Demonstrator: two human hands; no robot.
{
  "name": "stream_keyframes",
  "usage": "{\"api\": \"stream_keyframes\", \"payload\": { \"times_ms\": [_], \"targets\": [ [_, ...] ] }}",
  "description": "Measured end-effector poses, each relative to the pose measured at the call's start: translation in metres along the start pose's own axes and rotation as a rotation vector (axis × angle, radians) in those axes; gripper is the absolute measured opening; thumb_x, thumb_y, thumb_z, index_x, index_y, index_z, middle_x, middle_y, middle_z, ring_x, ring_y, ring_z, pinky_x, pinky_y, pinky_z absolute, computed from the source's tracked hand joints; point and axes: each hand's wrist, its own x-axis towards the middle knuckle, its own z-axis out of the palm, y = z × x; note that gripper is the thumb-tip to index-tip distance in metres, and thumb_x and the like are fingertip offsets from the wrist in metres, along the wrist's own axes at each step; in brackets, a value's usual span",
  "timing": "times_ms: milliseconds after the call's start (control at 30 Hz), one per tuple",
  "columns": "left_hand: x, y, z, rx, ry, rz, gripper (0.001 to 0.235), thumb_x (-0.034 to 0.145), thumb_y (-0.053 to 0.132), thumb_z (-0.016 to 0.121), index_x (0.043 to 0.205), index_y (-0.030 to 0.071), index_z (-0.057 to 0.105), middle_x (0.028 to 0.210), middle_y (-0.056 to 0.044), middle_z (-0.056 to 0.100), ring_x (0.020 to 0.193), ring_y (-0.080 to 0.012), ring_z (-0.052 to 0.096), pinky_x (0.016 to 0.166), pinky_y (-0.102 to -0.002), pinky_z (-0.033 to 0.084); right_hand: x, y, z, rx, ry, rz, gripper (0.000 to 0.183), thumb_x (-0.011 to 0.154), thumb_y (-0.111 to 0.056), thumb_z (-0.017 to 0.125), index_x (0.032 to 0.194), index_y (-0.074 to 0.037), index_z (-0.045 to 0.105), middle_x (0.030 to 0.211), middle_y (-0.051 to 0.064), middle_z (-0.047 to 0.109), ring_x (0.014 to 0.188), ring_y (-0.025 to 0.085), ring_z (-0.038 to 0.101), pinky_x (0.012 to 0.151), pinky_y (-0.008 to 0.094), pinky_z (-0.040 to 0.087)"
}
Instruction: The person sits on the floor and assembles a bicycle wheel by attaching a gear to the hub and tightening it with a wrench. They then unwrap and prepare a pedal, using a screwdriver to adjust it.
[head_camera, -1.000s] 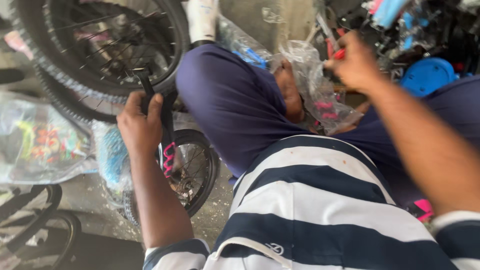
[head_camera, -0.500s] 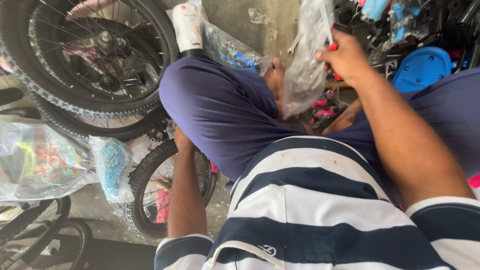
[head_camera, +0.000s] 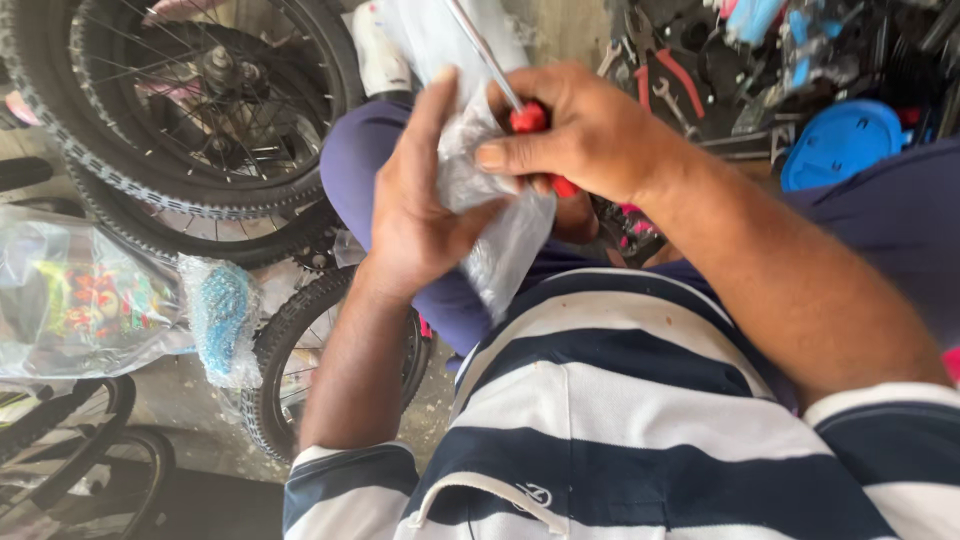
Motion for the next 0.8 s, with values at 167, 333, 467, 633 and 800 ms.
{"api": "stream_keyframes", "payload": {
  "times_ms": [167,333,467,633,800],
  "targets": [
    [-0.066,-0.055,-0.041,0.225,0.525,-0.068,0.036,0.097,0.009,0.077,0.130,0.003,0.064,0.118,-0.012,0.073,0.108,-0.0272,0.073,0.092,-0.039,0.061,-0.016,0.044,-0.062,-0.139,0.328,-0.079,0.016,0.106,-0.018,0.070,0.116,-0.006,0.070,0.098,0.001,0.073,0.075,0.007,0.070,0.057,0.020,0.051],
    [-0.155,-0.157,-0.042,0.469,0.440,-0.379,0.037,0.091,0.012,0.069,0.127,0.006,0.067,0.120,-0.014,0.068,0.109,-0.0324,0.067,0.094,-0.045,0.053,-0.013,0.181,-0.135,-0.121,0.698,0.240,0.021,0.095,-0.018,0.076,0.113,-0.011,0.069,0.086,0.002,0.069,0.062,0.011,0.061,0.048,0.028,0.045],
    [-0.204,-0.207,0.033,0.622,-0.420,-0.916,0.045,0.088,0.014,0.058,0.132,0.006,0.064,0.128,-0.024,0.062,0.113,-0.0444,0.062,0.100,-0.059,0.042,-0.007,0.273,-0.154,-0.794,0.589,0.331,0.030,0.088,-0.026,0.082,0.112,-0.009,0.076,0.090,0.014,0.073,0.078,0.028,0.072,0.072,0.042,0.056],
    [-0.229,-0.206,0.079,0.452,-0.546,-0.935,0.045,0.095,0.033,0.058,0.133,0.009,0.060,0.137,-0.018,0.063,0.130,-0.0391,0.058,0.111,-0.049,0.045,0.017,0.321,-0.143,-0.844,0.303,0.212,0.037,0.085,-0.026,0.078,0.118,-0.011,0.075,0.106,0.017,0.075,0.095,0.032,0.073,0.085,0.042,0.057],
    [-0.227,-0.163,0.071,0.603,-0.052,-0.797,0.055,0.082,0.024,0.071,0.132,0.005,0.059,0.145,-0.021,0.052,0.130,-0.0424,0.048,0.108,-0.048,0.040,0.083,0.329,-0.112,-1.026,0.388,0.108,0.060,0.078,-0.036,0.086,0.126,-0.007,0.066,0.114,0.023,0.070,0.106,0.042,0.066,0.091,0.051,0.053]
  ]
}}
